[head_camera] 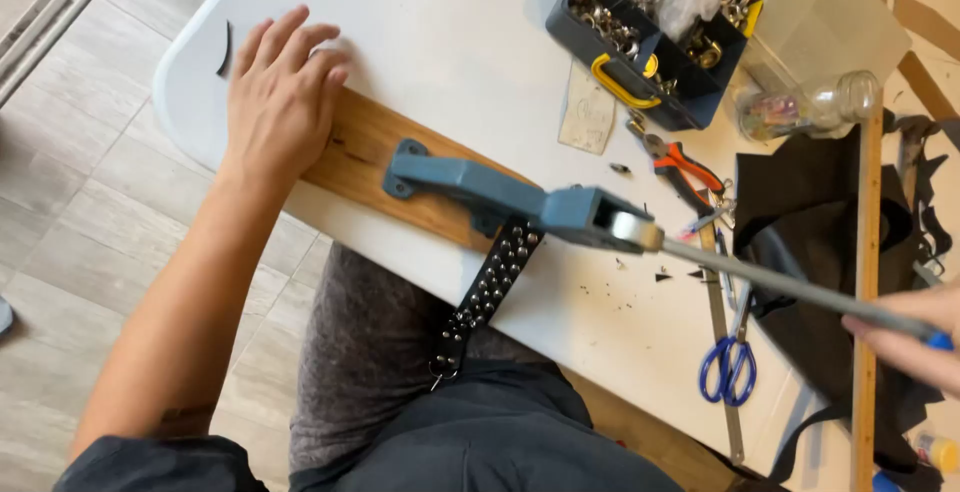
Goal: Assembling a studded leather strap by manually placing metal studs into holes and securing them using a hand-operated press machine.
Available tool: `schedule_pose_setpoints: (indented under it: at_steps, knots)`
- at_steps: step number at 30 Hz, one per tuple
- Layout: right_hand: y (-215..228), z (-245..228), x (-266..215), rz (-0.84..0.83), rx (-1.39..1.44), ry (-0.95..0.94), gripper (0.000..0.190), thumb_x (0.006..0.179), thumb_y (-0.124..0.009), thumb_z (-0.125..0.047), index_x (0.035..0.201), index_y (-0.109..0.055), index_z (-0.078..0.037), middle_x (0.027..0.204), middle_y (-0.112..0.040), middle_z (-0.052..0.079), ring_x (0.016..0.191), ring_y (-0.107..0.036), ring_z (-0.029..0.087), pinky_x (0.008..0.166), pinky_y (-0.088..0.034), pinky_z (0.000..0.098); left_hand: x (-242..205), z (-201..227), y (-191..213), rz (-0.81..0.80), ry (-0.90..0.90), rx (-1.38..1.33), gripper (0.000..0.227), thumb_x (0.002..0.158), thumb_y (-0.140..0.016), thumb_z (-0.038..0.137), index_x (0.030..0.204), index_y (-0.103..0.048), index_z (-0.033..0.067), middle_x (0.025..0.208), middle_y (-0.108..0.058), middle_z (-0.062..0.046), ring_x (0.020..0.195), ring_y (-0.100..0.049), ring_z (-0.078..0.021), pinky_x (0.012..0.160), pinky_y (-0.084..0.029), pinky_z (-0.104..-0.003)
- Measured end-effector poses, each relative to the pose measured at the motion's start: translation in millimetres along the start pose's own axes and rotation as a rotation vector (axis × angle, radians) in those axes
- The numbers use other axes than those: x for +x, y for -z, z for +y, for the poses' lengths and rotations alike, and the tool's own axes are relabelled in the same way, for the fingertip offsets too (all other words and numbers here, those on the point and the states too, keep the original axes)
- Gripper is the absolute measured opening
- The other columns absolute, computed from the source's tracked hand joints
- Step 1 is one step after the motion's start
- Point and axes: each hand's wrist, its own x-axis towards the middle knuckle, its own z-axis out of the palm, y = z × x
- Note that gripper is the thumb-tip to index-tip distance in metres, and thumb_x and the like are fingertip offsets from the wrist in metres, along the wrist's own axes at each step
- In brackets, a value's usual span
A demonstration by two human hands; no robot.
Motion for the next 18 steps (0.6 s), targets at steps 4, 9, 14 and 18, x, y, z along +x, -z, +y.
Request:
schedule_pose_setpoints:
  at_steps: [4,9,14,18]
  knots:
    - [-57,29,-10,-0.203,-0.133,0.396,0.018,0.075,-0.071,-0.043,0.081,-0.086,-0.035,0.051,-0.078,-0.008,0.04,-0.068,0.016,0.048,-0.054,0.029,-15,0,-8,0.045,0.041,-0.058,0.028,0.116,-0.057,0.02,0.099,-0.074,0.0062,0.119,-0.072,-0.008,0.13,-0.06,-0.0319,0.111,-0.039,-0.044]
    - [-63,6,24,-0.186,-0.011,0.523,0.019,0.079,-0.072,-0.037,0.087,-0.083,-0.025,0.061,-0.083,-0.009,0.047,-0.078,0.011,0.053,-0.057,0.0266,-20,-1,-2,0.036,0.108,0.021,0.032,0.115,-0.056,0.023,0.097,-0.076,0.006,0.115,-0.071,-0.006,0.122,-0.063,-0.0271,0.119,-0.034,-0.044]
    - [-41,-24,30,-0.267,-0.137,0.388,0.02,0.081,-0.072,-0.034,0.091,-0.088,-0.027,0.052,-0.082,-0.007,0.038,-0.068,0.009,0.052,-0.05,0.0297,-14,-9,-7,0.078,0.063,0.064,0.029,0.114,-0.054,0.019,0.093,-0.069,0.0047,0.112,-0.064,-0.005,0.106,-0.06,-0.0279,0.115,-0.039,-0.043]
    - [-22,-54,35,-0.335,-0.227,0.254,0.026,0.084,-0.07,-0.038,0.101,-0.089,-0.031,0.041,-0.07,-0.002,0.036,-0.055,0.012,0.05,-0.045,0.0308,-14,7,-17,0.166,0.047,0.228,0.015,0.107,-0.075,0.026,0.112,-0.067,0.014,0.123,-0.065,-0.005,0.11,-0.059,-0.0237,0.095,-0.047,-0.035]
